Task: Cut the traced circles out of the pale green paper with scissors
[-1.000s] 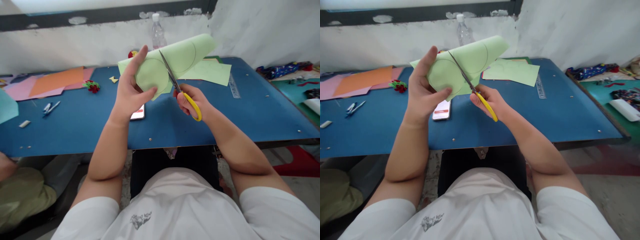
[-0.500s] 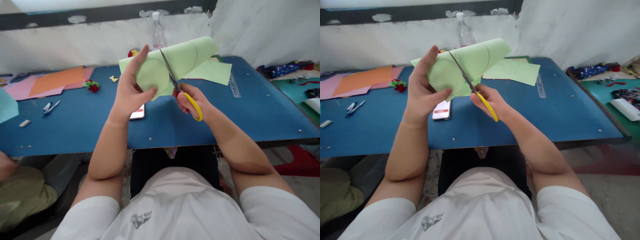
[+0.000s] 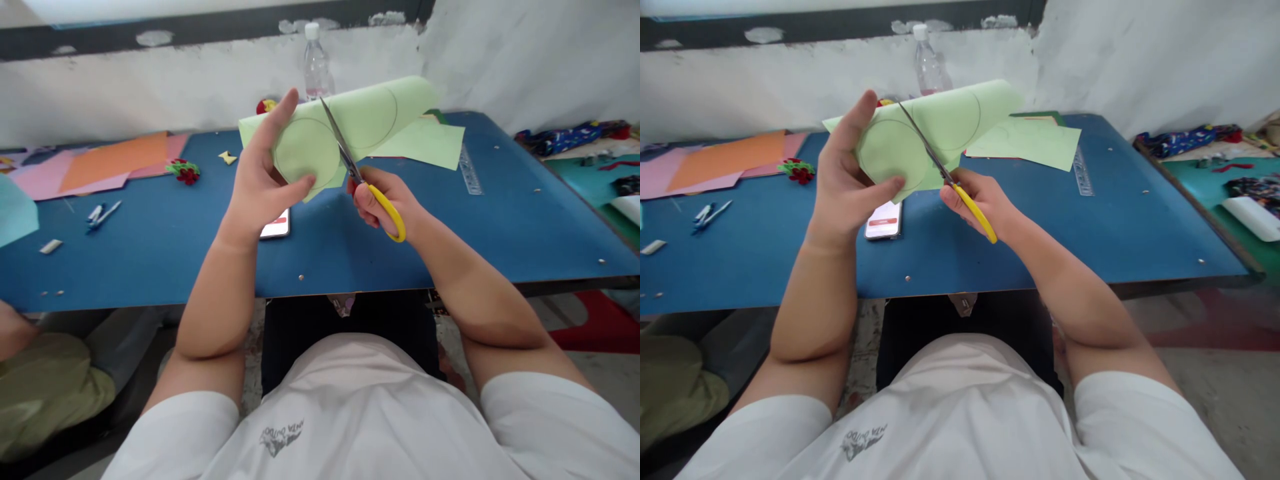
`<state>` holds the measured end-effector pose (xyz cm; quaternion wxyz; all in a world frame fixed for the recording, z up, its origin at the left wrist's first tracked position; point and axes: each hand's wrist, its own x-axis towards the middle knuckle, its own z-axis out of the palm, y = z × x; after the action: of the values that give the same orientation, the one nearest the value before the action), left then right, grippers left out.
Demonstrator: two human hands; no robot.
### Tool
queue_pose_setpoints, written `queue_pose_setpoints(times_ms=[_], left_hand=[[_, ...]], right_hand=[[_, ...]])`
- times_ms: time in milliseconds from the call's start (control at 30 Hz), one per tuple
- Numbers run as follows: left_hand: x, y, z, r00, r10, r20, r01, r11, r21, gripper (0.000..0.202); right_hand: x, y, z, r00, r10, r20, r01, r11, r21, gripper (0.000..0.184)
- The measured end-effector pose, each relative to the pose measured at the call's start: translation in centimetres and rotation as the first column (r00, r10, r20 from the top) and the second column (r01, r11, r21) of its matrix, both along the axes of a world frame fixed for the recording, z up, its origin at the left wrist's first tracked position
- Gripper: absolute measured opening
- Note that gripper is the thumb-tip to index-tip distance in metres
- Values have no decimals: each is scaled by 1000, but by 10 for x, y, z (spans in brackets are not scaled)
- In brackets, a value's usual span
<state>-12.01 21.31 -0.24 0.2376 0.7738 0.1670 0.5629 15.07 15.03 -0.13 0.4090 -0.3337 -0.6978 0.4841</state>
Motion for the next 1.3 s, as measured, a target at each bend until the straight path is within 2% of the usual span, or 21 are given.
queue_pose_setpoints(times_ms=[300,467,767,900,1100,1300], left_hand=[[0,-2,0,999,53,-12,-53,998,-46,103],[-1,1,0,999,42,-9,-42,999,-29,105],[-1,-1,1,994,110,-17,-111,991,-79,108],[-1,2,-2,996,81,-24,-82,995,-50,112],[0,3,-2,1000,8,2,-8,1000,-7,101],[-2,3,-6,998,51,-31,-52,998,-34,106]], right_hand=[[1,-1,1,1000,-21,2,21,1000,-3,83],[0,-3,3,1000,-15,-4,15,1000,-10,83],[0,-4,4,999,-38,9,38,999,-13,84],[0,-4,5,999,-38,3,38,999,-25,83],[0,-6,6,999,-37,-5,37,999,-26,82],[-1,-4,3,999,-34,-19,33,999,-34,82]])
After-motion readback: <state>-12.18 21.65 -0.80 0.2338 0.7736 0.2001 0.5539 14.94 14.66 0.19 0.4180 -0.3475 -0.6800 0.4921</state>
